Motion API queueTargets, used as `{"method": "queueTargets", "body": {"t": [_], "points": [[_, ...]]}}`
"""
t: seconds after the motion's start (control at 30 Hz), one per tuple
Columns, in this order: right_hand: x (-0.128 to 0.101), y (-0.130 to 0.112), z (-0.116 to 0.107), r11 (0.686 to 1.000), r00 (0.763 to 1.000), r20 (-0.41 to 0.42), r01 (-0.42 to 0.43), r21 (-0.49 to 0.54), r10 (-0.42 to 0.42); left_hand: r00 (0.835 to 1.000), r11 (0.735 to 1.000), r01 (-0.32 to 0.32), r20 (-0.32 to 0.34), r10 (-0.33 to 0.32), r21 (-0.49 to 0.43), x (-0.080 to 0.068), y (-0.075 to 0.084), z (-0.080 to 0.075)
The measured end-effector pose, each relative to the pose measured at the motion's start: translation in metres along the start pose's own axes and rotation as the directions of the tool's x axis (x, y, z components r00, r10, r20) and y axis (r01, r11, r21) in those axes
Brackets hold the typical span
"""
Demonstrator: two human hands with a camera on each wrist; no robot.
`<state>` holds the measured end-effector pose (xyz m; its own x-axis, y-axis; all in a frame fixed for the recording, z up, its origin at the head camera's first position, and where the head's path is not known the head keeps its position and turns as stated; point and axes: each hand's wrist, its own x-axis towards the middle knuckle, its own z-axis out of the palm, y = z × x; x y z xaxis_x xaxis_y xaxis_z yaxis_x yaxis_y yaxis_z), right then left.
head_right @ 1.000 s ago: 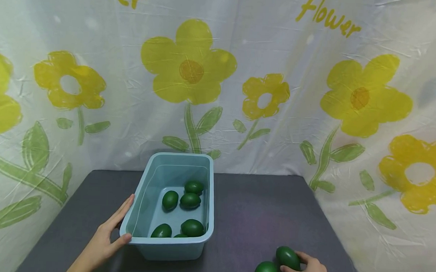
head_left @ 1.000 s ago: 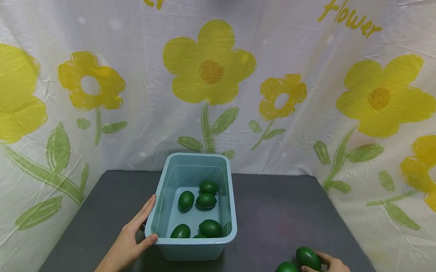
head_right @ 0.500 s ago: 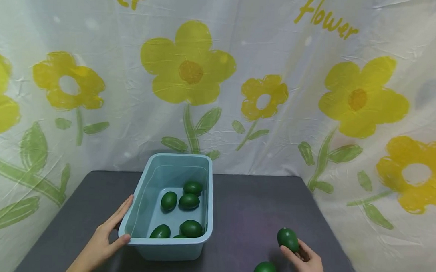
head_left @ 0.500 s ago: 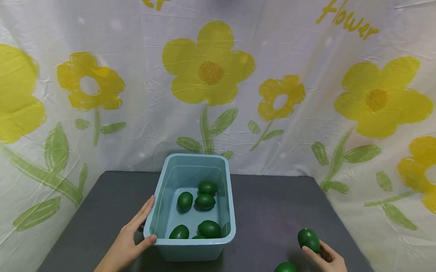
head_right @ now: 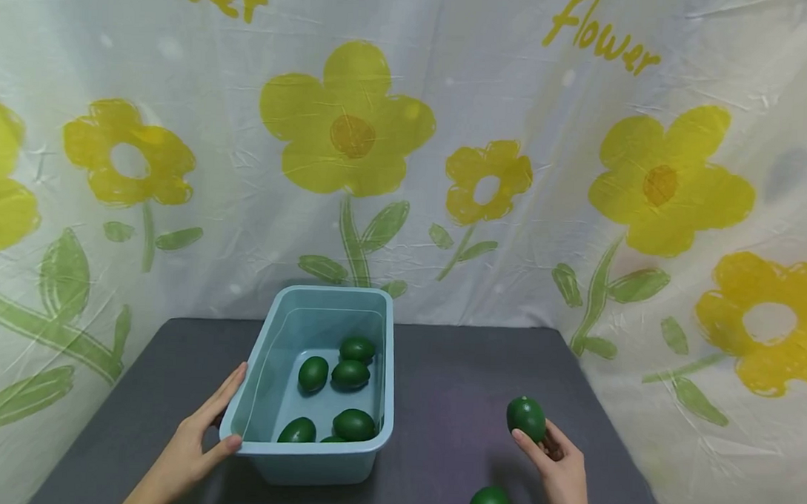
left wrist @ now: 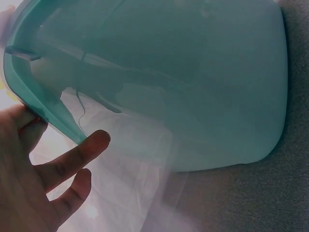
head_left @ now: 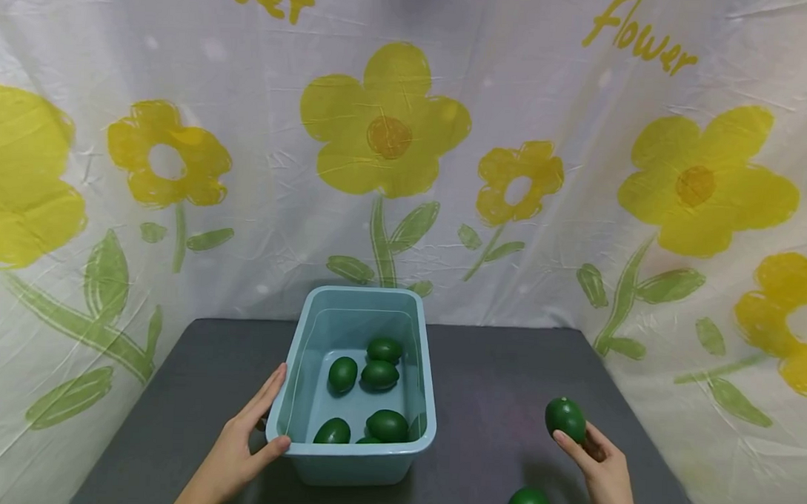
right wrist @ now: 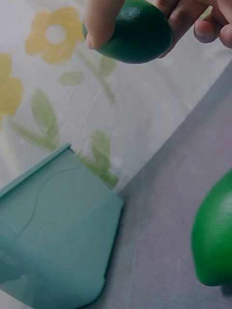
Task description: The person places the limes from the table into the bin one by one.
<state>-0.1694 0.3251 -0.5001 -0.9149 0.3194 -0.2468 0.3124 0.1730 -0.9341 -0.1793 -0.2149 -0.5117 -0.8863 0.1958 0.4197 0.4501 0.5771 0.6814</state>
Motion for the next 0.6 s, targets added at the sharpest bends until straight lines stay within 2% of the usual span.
{"method": "queueTargets", "body": {"t": [0.47, 0.6], "points": [[0.004, -0.017, 0.021, 0.991, 0.991, -0.019, 0.134, 0.019, -0.134, 1.0, 1.0, -0.002, 0.002, 0.002, -0.003, -0.001, 0.0, 0.0], [0.004, -0.02, 0.027, 0.989, 0.989, -0.028, 0.148, 0.021, -0.147, 1.0, 1.0, -0.004, 0.004, 0.004, -0.011, 0.0, 0.0, -0.001]]}}
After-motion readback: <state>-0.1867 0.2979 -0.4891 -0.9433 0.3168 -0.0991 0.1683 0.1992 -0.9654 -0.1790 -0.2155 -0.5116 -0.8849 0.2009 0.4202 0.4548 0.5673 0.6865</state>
